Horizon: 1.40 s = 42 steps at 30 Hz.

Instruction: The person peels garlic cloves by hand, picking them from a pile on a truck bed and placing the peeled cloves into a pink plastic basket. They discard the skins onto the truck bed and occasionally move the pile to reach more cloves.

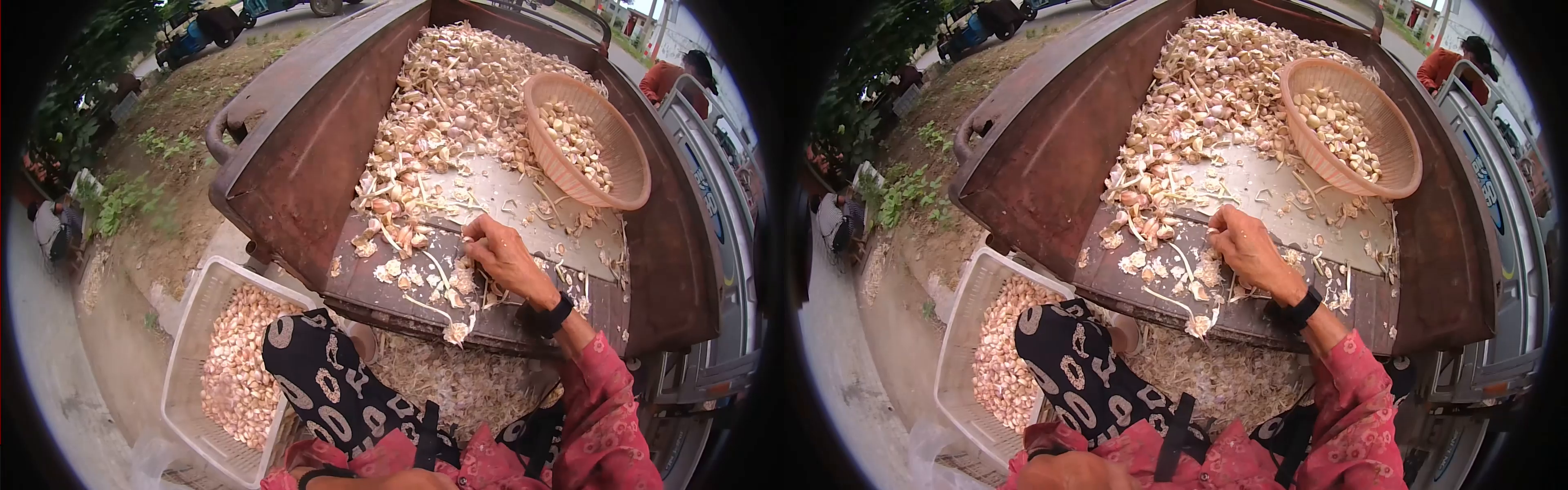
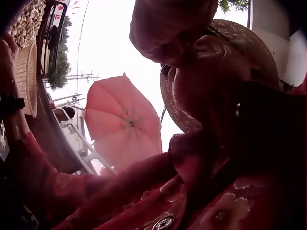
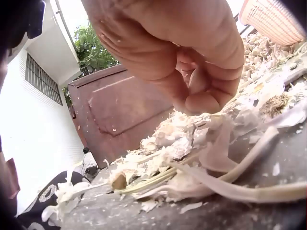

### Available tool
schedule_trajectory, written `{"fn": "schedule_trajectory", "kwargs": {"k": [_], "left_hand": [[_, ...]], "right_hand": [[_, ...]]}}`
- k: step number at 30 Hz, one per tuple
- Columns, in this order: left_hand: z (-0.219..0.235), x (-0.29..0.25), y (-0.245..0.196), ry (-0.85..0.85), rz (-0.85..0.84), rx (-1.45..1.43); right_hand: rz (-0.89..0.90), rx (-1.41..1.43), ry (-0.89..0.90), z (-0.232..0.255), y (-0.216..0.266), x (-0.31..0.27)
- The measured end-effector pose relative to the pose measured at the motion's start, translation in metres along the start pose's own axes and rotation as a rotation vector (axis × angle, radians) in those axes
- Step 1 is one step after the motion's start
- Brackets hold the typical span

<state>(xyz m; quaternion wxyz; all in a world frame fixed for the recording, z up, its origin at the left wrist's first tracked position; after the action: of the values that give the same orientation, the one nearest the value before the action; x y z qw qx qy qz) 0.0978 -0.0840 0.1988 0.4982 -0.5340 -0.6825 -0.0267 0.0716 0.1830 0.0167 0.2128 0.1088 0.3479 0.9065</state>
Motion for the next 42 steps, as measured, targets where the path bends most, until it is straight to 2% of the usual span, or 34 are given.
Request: {"fn": "schedule_trajectory", "kwargs": {"k": [2, 3, 4, 6, 8, 9, 11, 12, 16, 18, 20, 21, 22, 23, 24, 25, 26, 27, 28, 29, 30, 32, 34, 36, 40, 42], "left_hand": [[0.009, 0.004, -0.002, -0.109, -0.028, 0.005], [0.012, 0.007, -0.002, -0.161, -0.042, -0.002], [0.017, 0.008, -0.001, -0.213, -0.054, -0.016], [0.072, -0.015, 0.013, -0.561, 0.023, 0.052], [0.125, -0.046, 0.040, -0.800, 0.231, -0.101], [0.132, -0.046, 0.045, -0.799, 0.231, -0.100], [0.150, -0.061, 0.053, -0.968, 0.317, 0.017], [0.152, -0.062, 0.055, -0.970, 0.318, 0.016], [0.163, -0.067, 0.062, -0.961, 0.326, 0.017], [0.171, -0.070, 0.071, -0.955, 0.336, 0.002], [0.184, -0.078, 0.093, -1.026, 0.367, -0.200], [0.192, -0.081, 0.109, -0.968, 0.308, -0.429], [0.198, -0.083, 0.110, -0.969, 0.303, -0.428], [0.205, -0.086, 0.112, -1.016, 0.291, -0.493], [0.209, -0.087, 0.114, -1.062, 0.279, -0.559], [0.216, -0.096, 0.110, -1.163, 0.267, -0.530], [0.222, -0.101, 0.107, -1.160, 0.263, -0.530], [0.230, -0.108, 0.103, -1.144, 0.257, -0.530], [0.233, -0.106, 0.097, -1.129, 0.253, -0.531], [0.235, -0.110, 0.091, -1.186, 0.268, -0.453], [0.234, -0.108, 0.087, -1.185, 0.268, -0.454], [0.243, -0.106, 0.063, -1.142, 0.305, -0.083], [0.251, -0.106, 0.057, -1.133, 0.296, -0.010], [0.253, -0.102, 0.046, -1.137, 0.316, 0.236], [0.237, -0.088, 0.055, -1.092, 0.395, 0.412], [0.223, -0.079, 0.059, -0.929, 0.379, 0.515]], "right_hand": [[-0.163, 0.493, -0.032, 0.005, -0.024, -0.010], [-0.281, 0.702, 0.029, -0.002, -0.031, -0.017], [-0.289, 0.697, 0.023, 0.000, -0.035, -0.021], [-0.305, 1.050, 0.023, -0.011, -0.042, -0.030], [-0.332, 1.127, 0.026, -0.005, -0.027, -0.036], [-0.314, 1.173, 0.044, -0.004, -0.015, -0.039], [-0.274, 1.231, 0.074, 0.000, 0.004, -0.046], [-0.276, 1.232, 0.075, 0.002, 0.010, -0.050], [-0.234, 1.229, 0.158, -0.001, 0.037, -0.057], [-0.141, 1.209, 0.084, 0.006, 0.048, -0.055], [-0.070, 1.158, 0.055, 0.012, 0.073, -0.052], [-0.020, 1.015, 0.143, 0.009, 0.093, -0.050], [0.029, 0.870, 0.230, 0.002, 0.108, -0.048], [0.104, 0.690, 0.131, 0.008, 0.108, -0.038], [0.106, 0.685, 0.135, 0.003, 0.096, -0.024], [0.285, 0.323, -0.036, 0.017, 0.094, -0.009], [0.454, -0.044, -0.205, 0.022, 0.099, -0.004], [0.458, -0.046, -0.204, 0.012, 0.087, 0.006], [0.381, -0.072, -0.098, -0.008, 0.072, 0.019], [0.301, -0.098, 0.008, -0.026, 0.055, 0.028], [0.300, -0.100, 0.008, -0.031, 0.052, 0.032], [0.241, -0.132, 0.050, -0.042, 0.039, 0.041], [0.305, -0.023, 0.041, -0.033, 0.052, 0.033], [0.223, 0.004, 0.082, -0.024, 0.058, 0.021], [0.344, 0.051, 0.083, -0.008, 0.097, -0.016], [0.322, 0.001, 0.058, 0.002, 0.113, -0.033]]}}
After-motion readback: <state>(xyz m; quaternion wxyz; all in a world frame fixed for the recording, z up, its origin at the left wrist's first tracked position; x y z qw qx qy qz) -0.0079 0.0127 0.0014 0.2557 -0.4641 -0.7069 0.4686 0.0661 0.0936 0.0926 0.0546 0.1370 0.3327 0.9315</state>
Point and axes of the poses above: each hand's wrist, its own x-axis towards the middle knuckle, its own z-axis out of the back of the hand, y = z × x, the point moved 10 cm from there along x, towards the middle knuckle, and after that the axes turned 4 degrees about y, right-handed, at the moved point
